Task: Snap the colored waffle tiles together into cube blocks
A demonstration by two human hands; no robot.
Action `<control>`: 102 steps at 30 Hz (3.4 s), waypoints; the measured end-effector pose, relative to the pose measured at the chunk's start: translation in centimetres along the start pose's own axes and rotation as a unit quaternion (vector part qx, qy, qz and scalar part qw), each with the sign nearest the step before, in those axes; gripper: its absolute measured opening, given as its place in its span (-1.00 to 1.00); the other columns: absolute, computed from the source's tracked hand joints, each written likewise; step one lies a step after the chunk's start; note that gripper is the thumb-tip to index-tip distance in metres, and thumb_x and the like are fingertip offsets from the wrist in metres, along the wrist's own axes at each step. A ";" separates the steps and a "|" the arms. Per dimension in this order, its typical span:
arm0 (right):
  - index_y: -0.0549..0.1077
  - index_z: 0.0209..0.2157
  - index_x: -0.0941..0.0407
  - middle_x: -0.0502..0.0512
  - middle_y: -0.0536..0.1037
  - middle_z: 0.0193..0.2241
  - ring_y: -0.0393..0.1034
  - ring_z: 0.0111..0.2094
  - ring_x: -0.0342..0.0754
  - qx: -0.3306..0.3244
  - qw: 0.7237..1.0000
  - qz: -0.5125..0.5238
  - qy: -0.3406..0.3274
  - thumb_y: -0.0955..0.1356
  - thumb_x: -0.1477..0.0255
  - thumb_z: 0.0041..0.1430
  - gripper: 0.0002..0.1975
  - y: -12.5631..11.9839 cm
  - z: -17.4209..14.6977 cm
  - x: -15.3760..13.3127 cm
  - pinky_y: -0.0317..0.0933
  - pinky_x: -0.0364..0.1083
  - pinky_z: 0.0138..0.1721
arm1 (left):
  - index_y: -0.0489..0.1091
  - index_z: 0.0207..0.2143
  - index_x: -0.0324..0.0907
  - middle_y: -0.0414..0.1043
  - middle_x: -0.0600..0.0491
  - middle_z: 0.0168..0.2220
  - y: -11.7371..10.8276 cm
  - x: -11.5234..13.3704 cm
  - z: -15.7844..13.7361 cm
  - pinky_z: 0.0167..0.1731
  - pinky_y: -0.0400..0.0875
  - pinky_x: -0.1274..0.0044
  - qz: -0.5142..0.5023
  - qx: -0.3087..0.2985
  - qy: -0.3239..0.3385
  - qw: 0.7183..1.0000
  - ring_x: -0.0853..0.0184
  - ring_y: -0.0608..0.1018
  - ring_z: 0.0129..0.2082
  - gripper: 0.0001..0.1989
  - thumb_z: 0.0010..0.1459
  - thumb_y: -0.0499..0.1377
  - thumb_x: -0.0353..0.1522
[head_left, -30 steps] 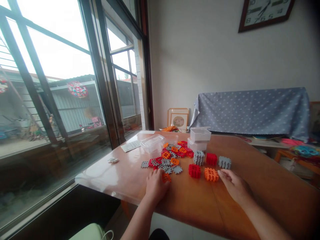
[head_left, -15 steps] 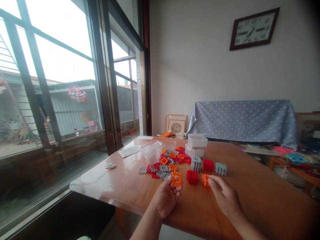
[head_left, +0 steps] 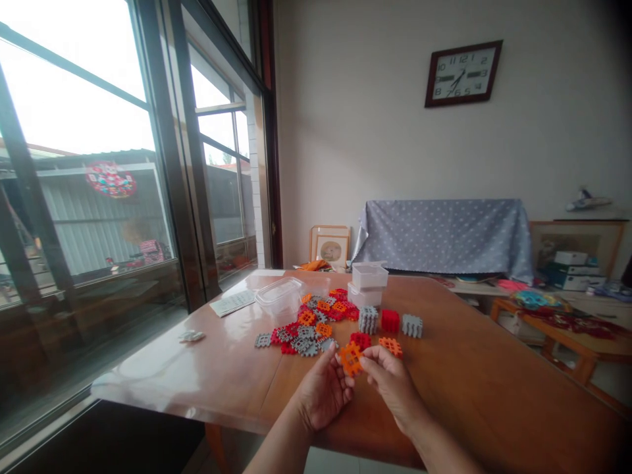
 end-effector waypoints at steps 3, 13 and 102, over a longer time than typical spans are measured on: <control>0.47 -0.33 0.07 -0.06 0.46 -0.53 0.32 -0.52 -0.12 0.038 0.998 0.040 0.042 0.49 0.11 0.10 -0.67 -0.1 -0.7 1.1 0.15 -0.16 -0.53 | 0.46 -0.21 -0.23 0.56 0.01 -0.35 -0.2 0.2 0.0 -0.42 0.40 0.64 0.039 0.017 0.064 0.997 0.43 0.58 -0.43 -0.77 0.19 0.37 -0.28; 0.47 0.09 0.06 0.15 0.58 -0.09 0.48 -0.10 0.06 -0.038 0.990 -0.120 -0.062 0.41 0.15 0.24 -0.55 -2.6 -1.3 0.3 0.39 -0.01 -0.09 | 0.55 -0.25 -0.31 0.52 0.00 -0.37 -0.3 0.7 0.9 -0.45 0.32 0.66 0.099 0.043 0.134 0.985 0.54 0.41 -0.55 -0.75 0.04 0.45 -0.37; 0.58 -0.17 0.03 0.17 0.61 -0.11 0.52 -0.03 0.15 0.066 0.926 -0.352 -0.120 0.30 0.06 0.26 -0.62 -15.9 9.2 6.1 0.36 0.07 0.02 | 0.51 -0.28 -0.09 0.53 -0.10 -0.12 -3.2 10.8 6.4 0.10 0.03 0.21 0.817 0.287 0.215 0.452 0.01 0.44 0.01 -0.85 0.25 0.13 -0.31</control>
Point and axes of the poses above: each hand's wrist, its own z-axis towards the middle knuckle, its own y-axis out of the palm, x = y × z, the point moved 5 cm from there along z, towards the middle knuckle
